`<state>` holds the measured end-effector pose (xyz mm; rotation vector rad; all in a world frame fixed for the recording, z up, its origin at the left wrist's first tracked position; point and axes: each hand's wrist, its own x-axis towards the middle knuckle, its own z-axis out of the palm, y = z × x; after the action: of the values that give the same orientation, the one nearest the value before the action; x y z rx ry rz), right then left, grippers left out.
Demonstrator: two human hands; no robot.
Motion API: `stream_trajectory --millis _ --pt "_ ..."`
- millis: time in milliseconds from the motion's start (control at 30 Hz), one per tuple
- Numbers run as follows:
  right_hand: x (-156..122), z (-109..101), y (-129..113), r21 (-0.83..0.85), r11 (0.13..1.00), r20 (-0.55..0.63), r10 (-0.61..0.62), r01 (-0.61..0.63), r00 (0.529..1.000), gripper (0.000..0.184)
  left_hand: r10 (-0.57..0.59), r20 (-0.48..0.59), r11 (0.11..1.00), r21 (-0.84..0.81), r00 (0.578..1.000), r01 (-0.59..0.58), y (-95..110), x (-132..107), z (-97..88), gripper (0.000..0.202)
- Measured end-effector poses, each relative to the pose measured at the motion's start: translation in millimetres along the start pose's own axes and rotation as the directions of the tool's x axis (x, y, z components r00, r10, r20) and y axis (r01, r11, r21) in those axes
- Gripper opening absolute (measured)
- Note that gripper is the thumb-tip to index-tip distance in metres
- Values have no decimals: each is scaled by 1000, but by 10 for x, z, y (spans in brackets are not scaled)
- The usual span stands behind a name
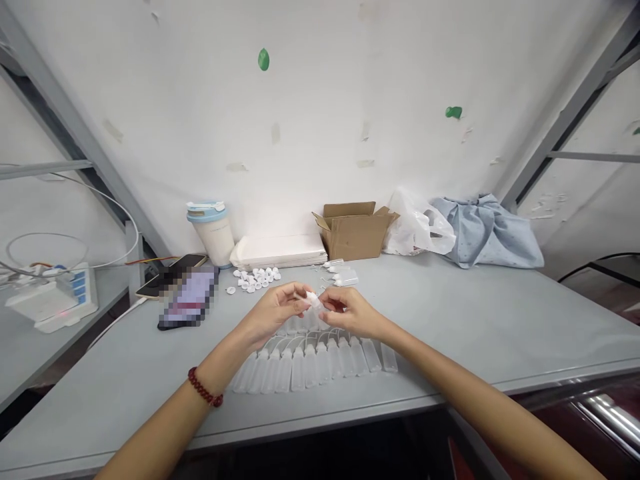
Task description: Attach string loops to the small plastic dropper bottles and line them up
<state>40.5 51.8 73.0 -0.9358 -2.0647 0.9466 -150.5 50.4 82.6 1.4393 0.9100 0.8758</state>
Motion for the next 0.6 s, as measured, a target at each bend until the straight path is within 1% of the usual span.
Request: stream_trajectory --millis 100,167,300,433,533,600 --pt "3 14 11 -36 999 4 -3 3 1000 9 12 7 994 109 1000 -13 19 -11 -1 22" --pt "6 20 16 -38 999 -15 0 0 1000 4 29 13 986 161 999 -31 37 -15 -6 23" --pt "14 8 21 13 1000 -65 23 -22 998 5 63 -15 968 243 998 -58 91 -19 -16 22" --pt "19 -25 18 86 995 -54 60 -55 997 20 81 -21 951 302 997 -71 118 -18 -11 20" --pt "13 -42 28 115 988 -2 100 -100 995 31 101 -17 949 301 995 -91 97 -25 -3 20" --pt "9 -45 48 132 985 35 104 -108 994 34 150 -7 928 345 989 -138 73 -34 -2 19"
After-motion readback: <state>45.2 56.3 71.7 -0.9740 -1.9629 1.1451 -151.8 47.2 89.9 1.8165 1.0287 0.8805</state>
